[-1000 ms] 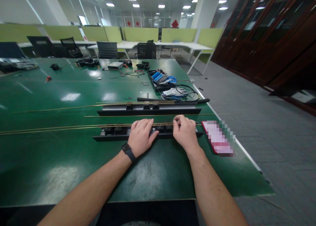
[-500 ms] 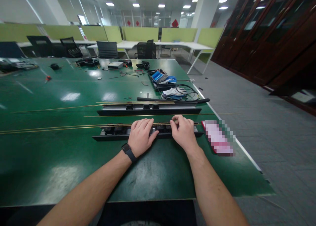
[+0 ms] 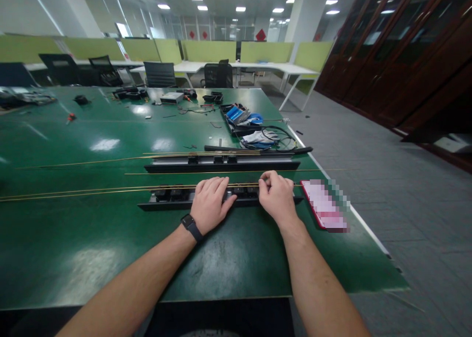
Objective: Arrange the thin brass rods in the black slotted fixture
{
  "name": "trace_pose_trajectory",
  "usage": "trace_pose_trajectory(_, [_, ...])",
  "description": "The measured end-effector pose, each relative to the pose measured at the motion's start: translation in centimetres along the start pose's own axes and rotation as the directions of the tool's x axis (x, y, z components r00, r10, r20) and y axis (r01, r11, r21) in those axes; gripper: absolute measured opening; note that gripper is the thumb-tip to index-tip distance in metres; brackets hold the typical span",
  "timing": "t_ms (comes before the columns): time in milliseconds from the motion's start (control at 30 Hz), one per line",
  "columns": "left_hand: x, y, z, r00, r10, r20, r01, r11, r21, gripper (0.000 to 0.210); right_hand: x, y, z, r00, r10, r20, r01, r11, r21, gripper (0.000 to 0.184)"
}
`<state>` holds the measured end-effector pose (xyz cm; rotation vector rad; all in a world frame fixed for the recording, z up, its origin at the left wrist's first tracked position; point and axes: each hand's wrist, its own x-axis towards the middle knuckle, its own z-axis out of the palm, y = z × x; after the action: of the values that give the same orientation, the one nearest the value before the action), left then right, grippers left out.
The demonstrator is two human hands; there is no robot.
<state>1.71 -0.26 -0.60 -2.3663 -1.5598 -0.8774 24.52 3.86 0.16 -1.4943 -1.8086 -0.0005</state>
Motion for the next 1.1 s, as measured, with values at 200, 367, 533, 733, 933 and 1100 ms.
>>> trace_pose_trajectory(200, [-0.03,0.04,0.05,1.0,-0.008,-0.001,0.008,1.0,0.002,0.048,-0.2,-0.39,0.05,0.998,-0.066,-0.002,0.066,0.998,-0.007,0.012])
trace_pose_trajectory(367, [-0.04,0.0,0.19,1.0,-0.007,-0.005,0.007,1.0,-0.002,0.047,-0.33,-0.53,0.32,0.996,-0.081,0.022,0.081,0.997,0.017,0.013])
trace_pose_trajectory(533, [-0.1,-0.02,0.31,1.0,-0.01,-0.002,0.01,1.0,0.004,0.047,-0.21,-0.39,0.38,0.997,-0.07,0.022,0.069,0.997,0.027,0.014])
trace_pose_trajectory(733, [-0.08,-0.03,0.19,1.0,-0.002,-0.008,0.002,1.0,0.004,0.048,-0.13,-0.5,0.2,0.999,-0.047,0.024,0.046,0.998,0.036,0.013])
trace_pose_trajectory(933, [-0.02,-0.05,0.1,1.0,0.004,-0.012,-0.004,1.0,0.0,0.048,-0.1,-0.2,-0.09,1.0,-0.011,0.011,0.011,1.0,0.009,0.009])
trace_pose_trajectory(1100, [-0.08,0.02,0.11,1.0,-0.006,-0.015,0.006,1.0,-0.007,0.047,-0.17,-0.34,-0.07,0.999,-0.045,-0.004,0.045,0.999,-0.013,0.011])
